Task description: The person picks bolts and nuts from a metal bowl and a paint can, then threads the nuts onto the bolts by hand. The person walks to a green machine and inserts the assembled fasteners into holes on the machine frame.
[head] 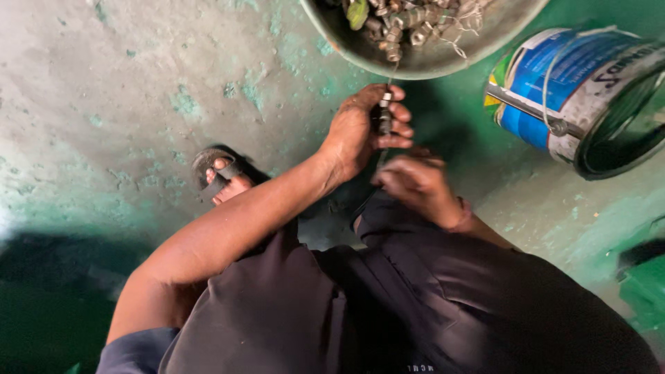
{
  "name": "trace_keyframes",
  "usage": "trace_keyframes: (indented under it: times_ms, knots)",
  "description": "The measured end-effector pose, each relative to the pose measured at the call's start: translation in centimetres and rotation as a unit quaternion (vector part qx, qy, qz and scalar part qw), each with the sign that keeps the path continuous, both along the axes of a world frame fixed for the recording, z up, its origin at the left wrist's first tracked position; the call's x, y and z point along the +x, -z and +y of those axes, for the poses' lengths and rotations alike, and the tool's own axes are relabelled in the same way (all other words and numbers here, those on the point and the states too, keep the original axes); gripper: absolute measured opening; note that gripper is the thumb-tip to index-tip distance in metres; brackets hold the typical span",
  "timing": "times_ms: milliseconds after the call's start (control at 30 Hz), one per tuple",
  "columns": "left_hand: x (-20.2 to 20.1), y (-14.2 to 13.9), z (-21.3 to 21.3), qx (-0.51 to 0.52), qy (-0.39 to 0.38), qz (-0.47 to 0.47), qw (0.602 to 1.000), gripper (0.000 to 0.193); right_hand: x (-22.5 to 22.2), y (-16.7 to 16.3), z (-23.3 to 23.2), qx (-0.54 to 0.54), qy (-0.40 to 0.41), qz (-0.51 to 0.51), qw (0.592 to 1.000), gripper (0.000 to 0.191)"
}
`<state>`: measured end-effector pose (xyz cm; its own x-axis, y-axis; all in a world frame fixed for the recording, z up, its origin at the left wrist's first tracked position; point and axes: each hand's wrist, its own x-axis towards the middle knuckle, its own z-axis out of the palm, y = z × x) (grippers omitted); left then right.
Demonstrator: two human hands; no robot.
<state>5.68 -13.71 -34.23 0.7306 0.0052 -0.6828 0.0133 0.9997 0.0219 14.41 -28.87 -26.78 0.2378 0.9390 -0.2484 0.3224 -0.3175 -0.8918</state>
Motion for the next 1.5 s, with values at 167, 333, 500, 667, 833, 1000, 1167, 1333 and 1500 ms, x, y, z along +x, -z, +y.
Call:
trace_keyframes:
  times_ms: [167,333,500,667,833,1000,1167,1333,1500]
  knots:
    - [-0.3,0.3,0.4,0.085,0.04,0.05,0.994,0.031,0.0,1.5,1.7,-0.057,0.04,-0.068,0.995,0.013]
    - [-0.6,-0.3,2.3,0.097,0.064,0.042,0.992,0.026,2.5,1.5,6.0,0.058,0.149,-0.144,0.977,0.017]
    - [-0.4,-1.4,3.8,0.147,0.097,0.04,0.983,0.033,7.7,2.4,9.8,-0.139,-0.107,-0.175,0.969,0.03]
    - [-0.6,-2.2,5.2,0.073,0.079,0.025,0.994,0.028,9.6,4.0,10.5,-0.051,-0.136,-0.238,0.96,0.027]
    - [-1.0,-2.7,5.9,0.246,0.178,0.036,0.952,0.026,9.4,5.2,9.9,0.02,-0.122,-0.22,0.968,0.025]
    - [-1.4,-2.6,5.8,0.219,0.166,0.018,0.961,0.022,8.7,5.4,9.4,0.015,-0.014,-0.153,0.988,0.025]
    - [-2.9,-2.7,5.7,0.067,0.155,-0.03,0.985,0.022,8.7,5.5,9.8,-0.019,0.059,-0.202,0.977,0.029]
    - [-3.8,-3.7,6.2,0.09,0.169,-0.018,0.981,0.024,8.0,6.0,10.8,0.009,0.103,-0.182,0.978,0.033]
    - [-4.4,-5.0,7.9,0.058,0.201,-0.015,0.978,0.029,7.5,6.4,11.2,0.029,0.118,-0.187,0.975,0.032]
